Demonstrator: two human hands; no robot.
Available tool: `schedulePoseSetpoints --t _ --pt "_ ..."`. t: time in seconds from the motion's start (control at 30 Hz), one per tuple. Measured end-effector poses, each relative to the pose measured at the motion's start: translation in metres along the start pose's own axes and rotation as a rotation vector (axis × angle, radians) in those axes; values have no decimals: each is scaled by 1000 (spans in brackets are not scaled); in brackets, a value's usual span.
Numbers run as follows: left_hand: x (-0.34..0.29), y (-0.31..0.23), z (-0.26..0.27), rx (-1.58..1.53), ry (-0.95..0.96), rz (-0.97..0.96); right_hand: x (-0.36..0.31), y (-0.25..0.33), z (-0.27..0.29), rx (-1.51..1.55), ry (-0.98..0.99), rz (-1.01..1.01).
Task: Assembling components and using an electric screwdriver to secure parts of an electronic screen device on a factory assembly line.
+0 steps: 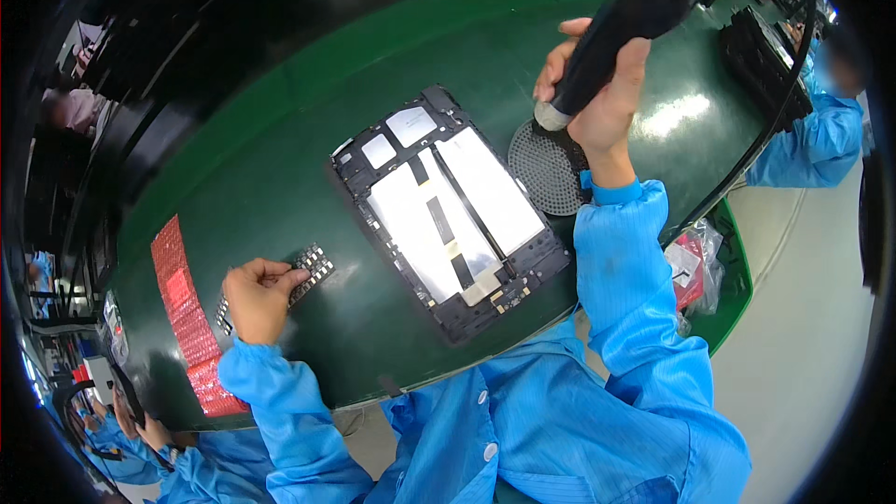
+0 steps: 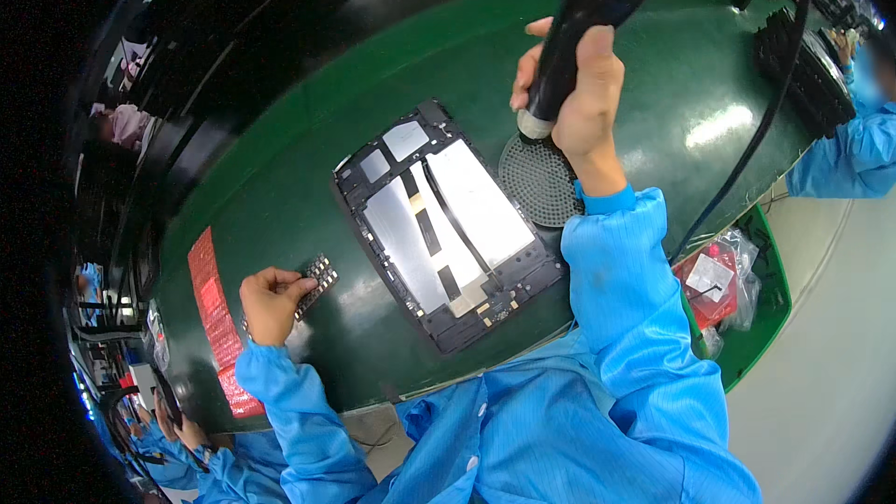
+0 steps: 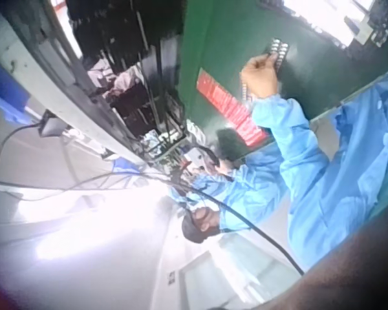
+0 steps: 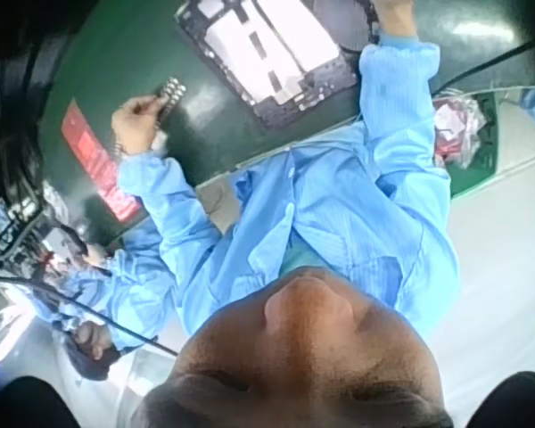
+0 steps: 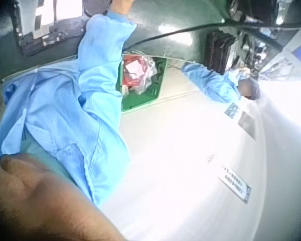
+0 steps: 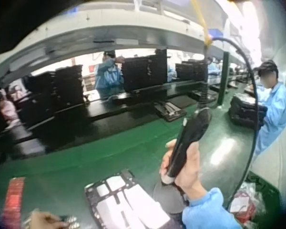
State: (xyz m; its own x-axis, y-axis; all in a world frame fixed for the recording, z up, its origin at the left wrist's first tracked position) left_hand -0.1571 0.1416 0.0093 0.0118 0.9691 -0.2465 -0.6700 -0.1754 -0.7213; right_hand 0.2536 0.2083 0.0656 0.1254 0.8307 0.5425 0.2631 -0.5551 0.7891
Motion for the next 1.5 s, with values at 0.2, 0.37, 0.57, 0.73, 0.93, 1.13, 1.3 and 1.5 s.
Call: schedulePoseSetpoints --t 0.2,0.37,0.57,0.73,0.93,1.13,1.3,1.5 --pt "-19 -65 -22 244 -275 -405 6 -10 -4 -15 39 -15" --pt "-1 -55 -39 4 -256 -351 5 -16 -2 -3 56 -26" --pt "18 -42 -51 -136 -269 -286 4 -16 -11 1 81 -8" --pt "22 -37 -57 -289 -266 -357 1 3 -18 35 93 17" --pt "24 -46 -58 -300 -230 -396 -7 38 -114 385 448 27" --pt "33 -17 -38 -498 -358 -285 -11 -5 -194 244 510 -150" --pt "34 -13 -36 -599 -336 -201 -14 -36 -200 111 486 -182" --pt "40 -3 -39 -625 -290 -209 -16 -45 -204 114 497 -212"
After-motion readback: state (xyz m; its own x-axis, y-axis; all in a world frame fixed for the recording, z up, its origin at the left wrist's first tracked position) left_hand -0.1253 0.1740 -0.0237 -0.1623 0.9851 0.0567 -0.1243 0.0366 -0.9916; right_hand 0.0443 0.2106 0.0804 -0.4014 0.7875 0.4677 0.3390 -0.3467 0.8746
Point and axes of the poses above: each hand's wrist, its own x-axis towards the middle knuckle, its own z-axis out of the back of the hand, y = z × x, the point moved 7 cm from there along x, towards the middle knuckle, and after that the axes turned 10 degrees about y, right-handed, at the moved point
